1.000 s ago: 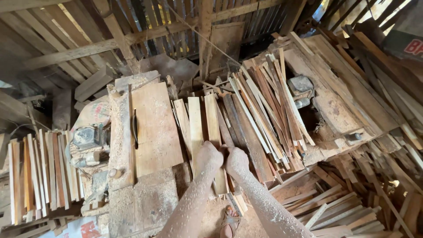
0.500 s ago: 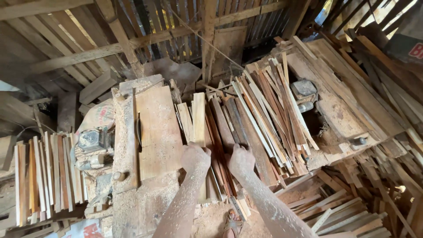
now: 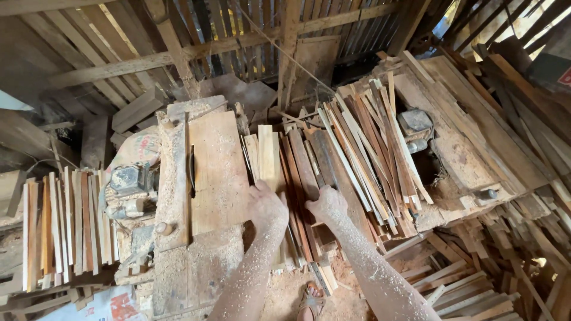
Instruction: Feeding thin wood strips through a woodworking machine for processing
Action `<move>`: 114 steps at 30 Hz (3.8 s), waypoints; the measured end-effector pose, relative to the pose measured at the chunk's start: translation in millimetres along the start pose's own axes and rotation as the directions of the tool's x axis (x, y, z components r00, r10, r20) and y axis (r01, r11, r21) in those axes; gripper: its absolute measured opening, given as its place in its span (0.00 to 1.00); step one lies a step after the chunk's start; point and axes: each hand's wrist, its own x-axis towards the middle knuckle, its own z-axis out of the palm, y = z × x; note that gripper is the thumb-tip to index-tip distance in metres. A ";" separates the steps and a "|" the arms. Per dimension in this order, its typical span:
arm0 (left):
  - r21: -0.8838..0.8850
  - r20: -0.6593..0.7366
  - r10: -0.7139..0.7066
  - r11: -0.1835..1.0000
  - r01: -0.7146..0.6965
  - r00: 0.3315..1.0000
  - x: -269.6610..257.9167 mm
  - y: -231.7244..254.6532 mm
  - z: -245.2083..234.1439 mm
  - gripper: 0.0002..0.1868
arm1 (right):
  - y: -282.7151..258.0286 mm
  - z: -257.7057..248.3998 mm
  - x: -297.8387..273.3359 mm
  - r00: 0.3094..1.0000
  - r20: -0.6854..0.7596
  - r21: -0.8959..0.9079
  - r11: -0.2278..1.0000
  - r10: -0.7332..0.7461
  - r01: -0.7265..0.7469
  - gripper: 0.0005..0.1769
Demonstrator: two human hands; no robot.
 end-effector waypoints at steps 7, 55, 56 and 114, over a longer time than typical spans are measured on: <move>-0.143 -0.021 0.494 0.859 -0.491 0.869 -1.4 10.6 114.2 0.12 | 35.1 58.9 45.4 0.995 -0.060 -0.192 0.979 -0.078 0.066 0.19; -0.022 -0.226 0.046 0.998 -0.053 0.973 -30.6 51.9 109.0 0.09 | 57.0 35.6 61.7 0.985 -0.087 0.495 0.865 0.148 -0.086 0.32; -0.039 -0.217 0.043 0.998 -0.052 0.975 -37.8 52.8 97.9 0.08 | 65.0 51.9 68.5 0.987 -0.081 0.491 0.867 0.142 -0.084 0.33; -0.785 0.406 0.252 0.588 0.194 0.878 -99.6 73.8 -48.7 0.15 | 17.6 -70.5 -65.7 0.968 -0.107 0.567 0.786 -0.227 0.247 0.22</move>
